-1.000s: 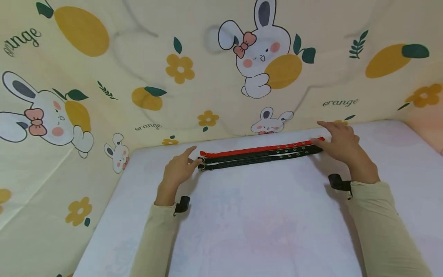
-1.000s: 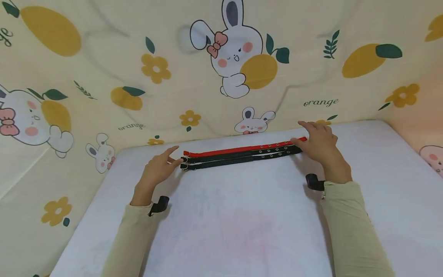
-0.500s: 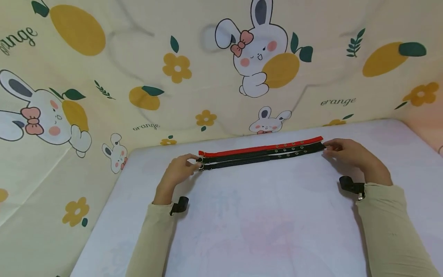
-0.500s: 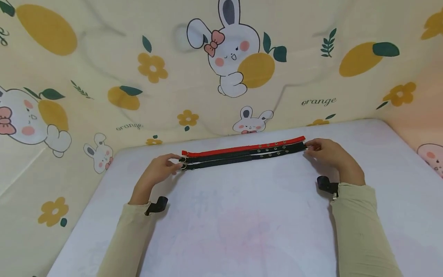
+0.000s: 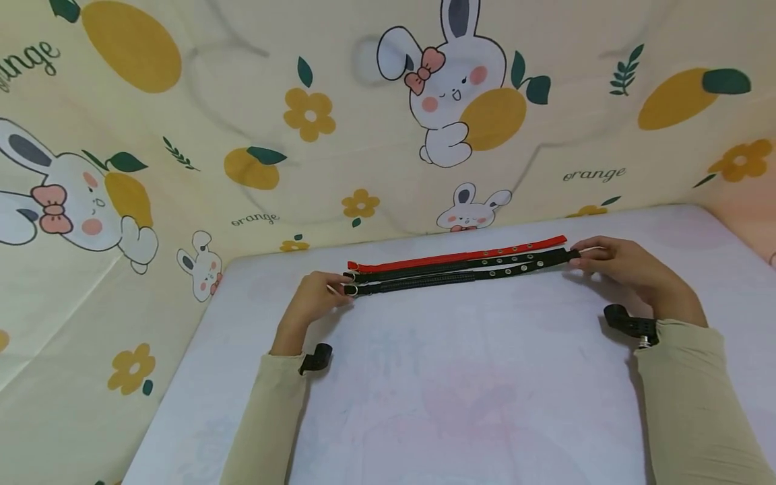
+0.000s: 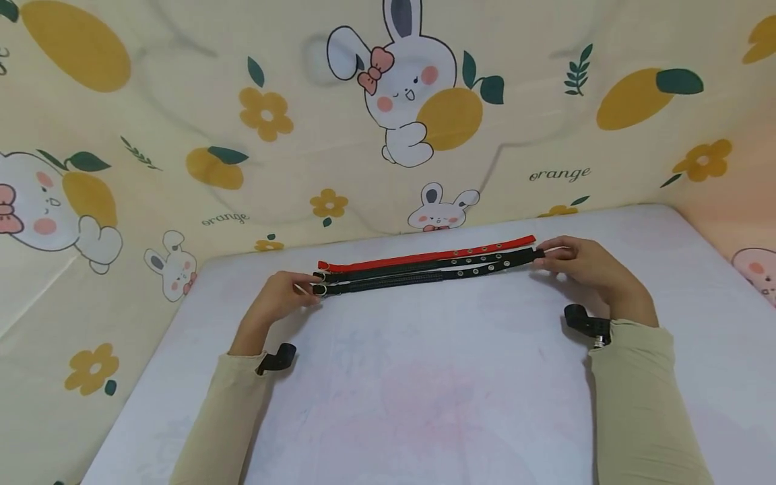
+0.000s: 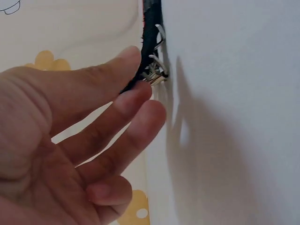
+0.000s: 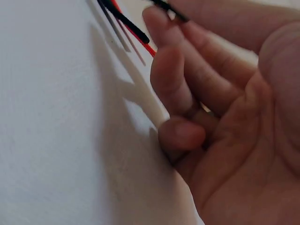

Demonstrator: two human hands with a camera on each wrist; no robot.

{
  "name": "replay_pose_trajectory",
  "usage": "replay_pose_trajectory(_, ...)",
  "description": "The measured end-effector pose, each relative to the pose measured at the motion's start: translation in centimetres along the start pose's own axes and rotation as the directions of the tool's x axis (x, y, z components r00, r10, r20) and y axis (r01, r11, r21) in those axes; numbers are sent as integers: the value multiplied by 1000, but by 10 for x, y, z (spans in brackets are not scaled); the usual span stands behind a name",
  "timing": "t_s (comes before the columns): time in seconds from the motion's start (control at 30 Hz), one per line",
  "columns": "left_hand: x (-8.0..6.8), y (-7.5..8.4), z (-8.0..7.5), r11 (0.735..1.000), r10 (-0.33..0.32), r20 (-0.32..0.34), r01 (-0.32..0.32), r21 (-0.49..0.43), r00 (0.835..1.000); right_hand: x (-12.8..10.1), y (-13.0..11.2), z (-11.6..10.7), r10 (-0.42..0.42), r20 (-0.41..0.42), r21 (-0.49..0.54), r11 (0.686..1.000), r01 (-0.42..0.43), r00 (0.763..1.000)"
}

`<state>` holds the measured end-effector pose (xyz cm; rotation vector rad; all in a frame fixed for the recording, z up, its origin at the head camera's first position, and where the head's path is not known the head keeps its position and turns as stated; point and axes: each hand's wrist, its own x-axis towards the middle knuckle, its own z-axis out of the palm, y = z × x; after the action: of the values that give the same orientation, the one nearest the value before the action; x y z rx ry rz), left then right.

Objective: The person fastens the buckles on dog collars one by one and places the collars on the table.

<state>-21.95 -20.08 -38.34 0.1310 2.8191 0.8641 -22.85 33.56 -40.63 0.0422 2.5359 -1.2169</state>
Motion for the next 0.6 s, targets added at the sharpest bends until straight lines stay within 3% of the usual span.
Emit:
replay_pose_trajectory(0.37, 4, 2, 7, 996, 78, -31, -76, 48, 996, 1, 0, 6, -34, 52, 155, 988, 26, 998)
replay_pose_trajectory(0.6, 3, -3, 2, 985, 169, -83, -170, -5, 982, 4, -11, 17, -59, 18, 123, 991, 56, 998)
